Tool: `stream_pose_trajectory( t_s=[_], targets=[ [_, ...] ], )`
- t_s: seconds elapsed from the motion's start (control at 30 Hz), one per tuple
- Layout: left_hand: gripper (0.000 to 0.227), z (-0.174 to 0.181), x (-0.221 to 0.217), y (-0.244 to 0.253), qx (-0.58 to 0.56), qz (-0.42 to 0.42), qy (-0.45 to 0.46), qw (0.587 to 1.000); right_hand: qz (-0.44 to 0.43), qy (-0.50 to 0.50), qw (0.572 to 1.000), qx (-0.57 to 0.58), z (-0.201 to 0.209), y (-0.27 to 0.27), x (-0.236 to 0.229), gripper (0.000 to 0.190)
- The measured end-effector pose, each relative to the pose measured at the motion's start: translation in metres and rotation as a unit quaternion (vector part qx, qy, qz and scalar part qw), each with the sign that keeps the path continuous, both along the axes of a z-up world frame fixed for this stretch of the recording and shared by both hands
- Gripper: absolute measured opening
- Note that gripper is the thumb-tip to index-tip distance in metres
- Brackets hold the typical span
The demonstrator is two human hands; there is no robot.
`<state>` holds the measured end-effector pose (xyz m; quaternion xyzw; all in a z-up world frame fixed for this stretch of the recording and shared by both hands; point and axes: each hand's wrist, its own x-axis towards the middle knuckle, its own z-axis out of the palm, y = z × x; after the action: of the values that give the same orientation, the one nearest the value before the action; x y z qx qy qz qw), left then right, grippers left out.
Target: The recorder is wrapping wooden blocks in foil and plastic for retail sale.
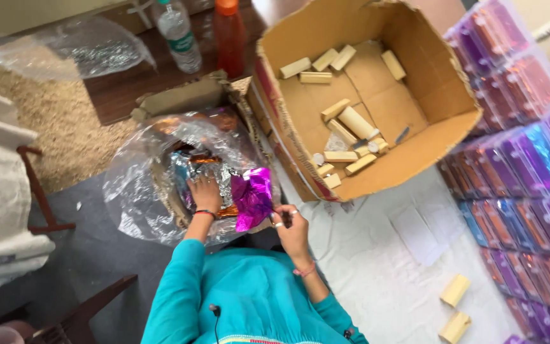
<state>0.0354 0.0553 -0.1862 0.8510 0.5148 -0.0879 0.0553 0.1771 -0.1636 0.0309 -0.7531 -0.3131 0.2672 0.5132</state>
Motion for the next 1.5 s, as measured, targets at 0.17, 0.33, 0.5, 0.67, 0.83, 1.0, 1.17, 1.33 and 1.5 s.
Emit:
stream_pose_trajectory(
  t_s=[0.17,0.33,0.5,0.67,0.83,1.0,1.17,1.33,1.5],
  targets=[
    [0.079,0.165,0.004,-0.030,-0.034,0.002,-0.103,0.994,-0.084,0.226,0.958,0.153,-0.001,-0.060,0.040,0.009],
    [0.059,0.230,0.037,-0.110,-0.168,0.083,-0.498,0.847,-0.149,0.304,0.918,0.208,0.018,-0.115,0.065,0.011],
    [0.036,0.195,0.072,-0.179,-0.510,0.050,-0.558,0.653,-0.114,0.299,0.919,0.230,0.019,-0.149,0.078,0.015],
    [0.026,0.221,0.037,-0.155,-0.439,0.207,-0.738,0.469,-0.103,0.367,0.901,0.207,0.021,-0.151,0.083,0.021],
    [0.014,0.239,-0.025,-0.134,-0.298,0.269,-0.806,0.435,-0.105,0.404,0.871,0.260,0.012,-0.152,0.085,0.022],
    [0.016,0.236,-0.033,-0.151,-0.268,0.233,-0.796,0.490,-0.088,0.391,0.861,0.313,0.001,-0.161,0.084,0.020],
    [0.015,0.227,-0.015,-0.158,-0.322,0.219,-0.800,0.457,-0.136,0.311,0.886,0.315,0.037,-0.154,0.078,0.019],
    [0.018,0.236,-0.001,-0.172,-0.350,0.202,-0.780,0.478,-0.208,-0.072,0.954,0.202,0.082,-0.113,0.110,0.020],
    [0.026,0.240,0.011,-0.187,-0.389,0.147,-0.758,0.503,-0.130,-0.302,0.941,0.080,0.078,-0.043,0.161,0.032]
  ],
)
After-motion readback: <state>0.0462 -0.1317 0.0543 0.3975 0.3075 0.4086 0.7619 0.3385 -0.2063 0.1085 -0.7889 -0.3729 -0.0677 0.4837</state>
